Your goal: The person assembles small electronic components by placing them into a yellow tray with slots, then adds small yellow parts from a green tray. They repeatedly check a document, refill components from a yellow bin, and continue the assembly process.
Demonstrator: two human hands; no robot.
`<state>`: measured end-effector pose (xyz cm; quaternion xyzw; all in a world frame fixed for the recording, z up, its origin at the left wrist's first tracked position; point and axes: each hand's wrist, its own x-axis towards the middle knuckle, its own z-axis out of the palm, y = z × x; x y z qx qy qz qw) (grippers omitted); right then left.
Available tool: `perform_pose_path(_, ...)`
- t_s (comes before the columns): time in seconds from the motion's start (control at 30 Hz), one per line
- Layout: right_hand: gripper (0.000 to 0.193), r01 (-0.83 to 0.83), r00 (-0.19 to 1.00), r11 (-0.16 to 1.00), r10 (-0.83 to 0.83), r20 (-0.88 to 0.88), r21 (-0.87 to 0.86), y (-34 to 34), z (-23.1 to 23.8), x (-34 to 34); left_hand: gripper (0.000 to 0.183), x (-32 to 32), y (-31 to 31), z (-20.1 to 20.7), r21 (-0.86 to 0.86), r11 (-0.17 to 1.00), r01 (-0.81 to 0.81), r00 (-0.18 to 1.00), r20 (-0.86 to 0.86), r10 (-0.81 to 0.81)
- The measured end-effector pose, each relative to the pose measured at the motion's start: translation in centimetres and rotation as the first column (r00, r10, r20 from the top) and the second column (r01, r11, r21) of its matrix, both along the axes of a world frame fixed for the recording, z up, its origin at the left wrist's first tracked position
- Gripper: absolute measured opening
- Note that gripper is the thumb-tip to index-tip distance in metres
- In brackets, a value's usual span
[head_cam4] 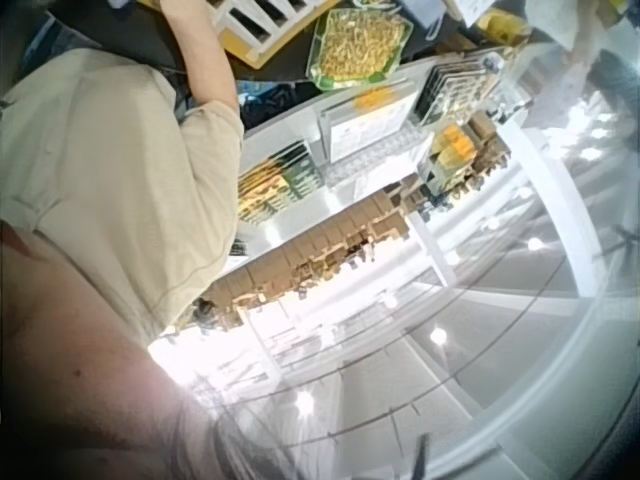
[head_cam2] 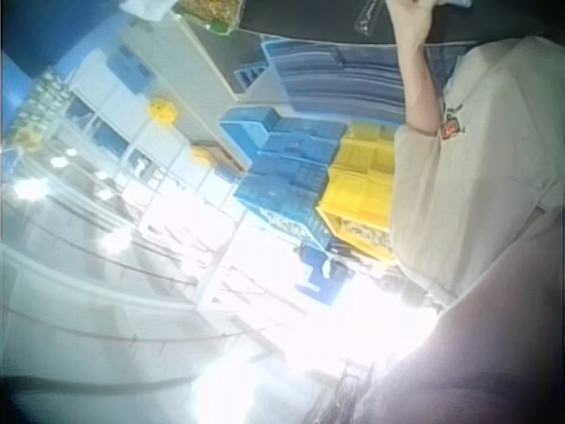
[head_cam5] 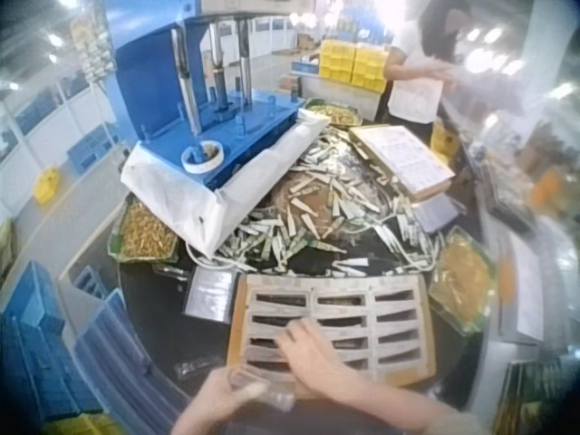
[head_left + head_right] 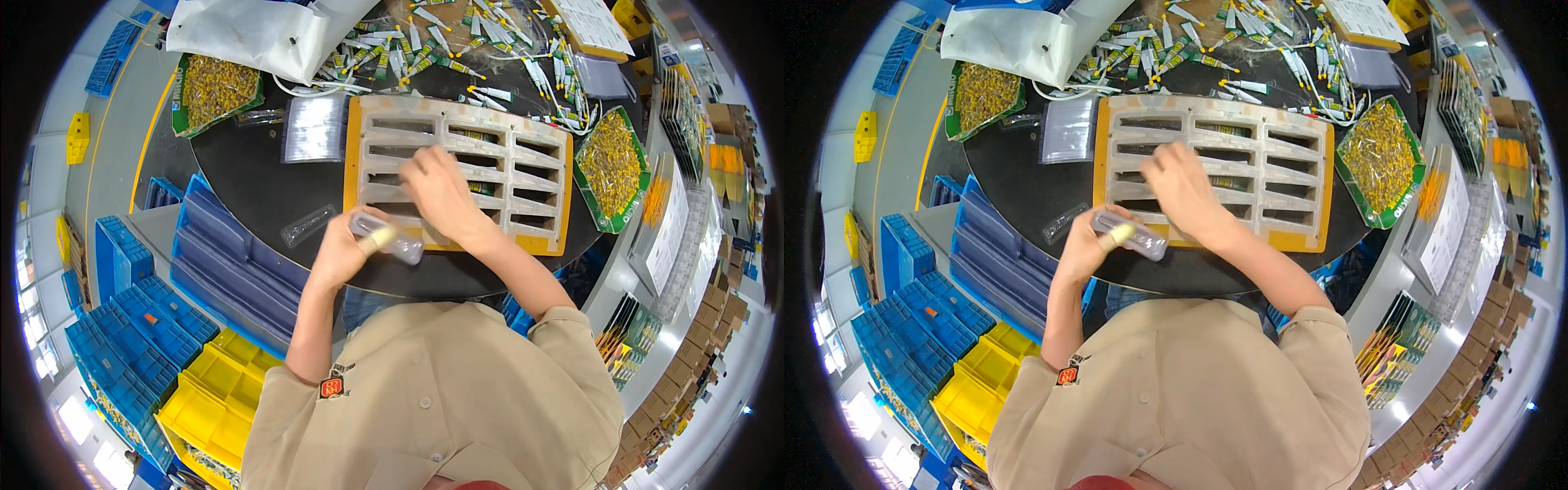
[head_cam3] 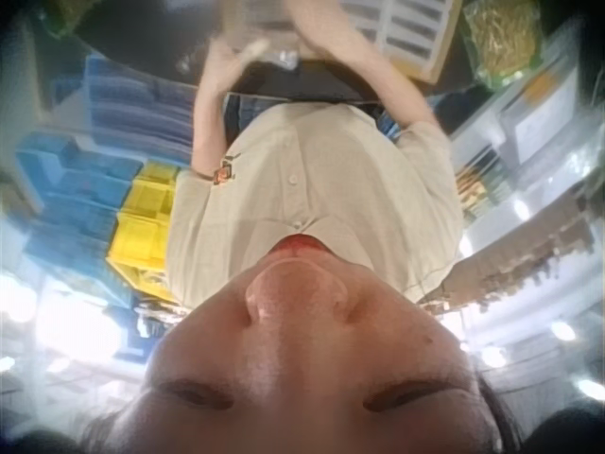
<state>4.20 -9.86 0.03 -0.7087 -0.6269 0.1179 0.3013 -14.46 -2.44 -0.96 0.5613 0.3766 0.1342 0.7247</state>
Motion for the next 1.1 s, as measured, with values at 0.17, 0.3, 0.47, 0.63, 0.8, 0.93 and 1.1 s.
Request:
perform_pose_path(0.17,0.026,-0.257,0.889,0.939,0.138,-0.436,-0.228,-2.0,-0.4,-1.1,0.024,-1.5,-1.3,-0.8,0.082,0.990,-0.115,0.992,-0.048,0.119)
perform_pose_path(0.3,0.021,0.052,0.994,0.998,-0.054,0.096,0.022,-3.3,-1.2,-1.7,0.021,-0.9,-2.1,0.4,0.155,0.956,0.251,0.967,-0.096,-0.238)
perform_pose_path(0.47,0.021,-0.141,0.873,0.990,0.129,-0.470,0.010,-4.6,-0.3,2.8,0.027,4.3,-0.1,2.4,0.219,0.974,0.054,0.989,-0.149,-0.021)
perform_pose_path(0.63,0.015,0.027,0.999,0.999,-0.027,0.025,0.022,-2.0,0.7,11.1,0.017,9.7,0.1,1.1,0.222,0.919,0.325,0.937,0.054,-0.344)
perform_pose_path(0.8,0.030,0.011,0.971,0.999,0.000,-0.238,0.046,-3.7,-0.1,11.2,0.018,10.8,-0.1,0.4,0.086,0.967,0.241,0.955,-0.196,-0.221)
perform_pose_path(0.93,0.024,-0.046,0.996,0.999,0.044,-0.077,-0.018,-5.2,-0.5,9.8,0.018,10.2,-1.0,0.4,-0.024,0.959,0.283,0.955,-0.082,-0.284)
perform_pose_path(1.1,0.029,0.042,0.952,0.996,-0.065,-0.299,-0.084,-6.5,0.1,8.4,0.020,8.9,-2.8,0.1,0.044,0.982,0.184,0.982,-0.040,-0.182)
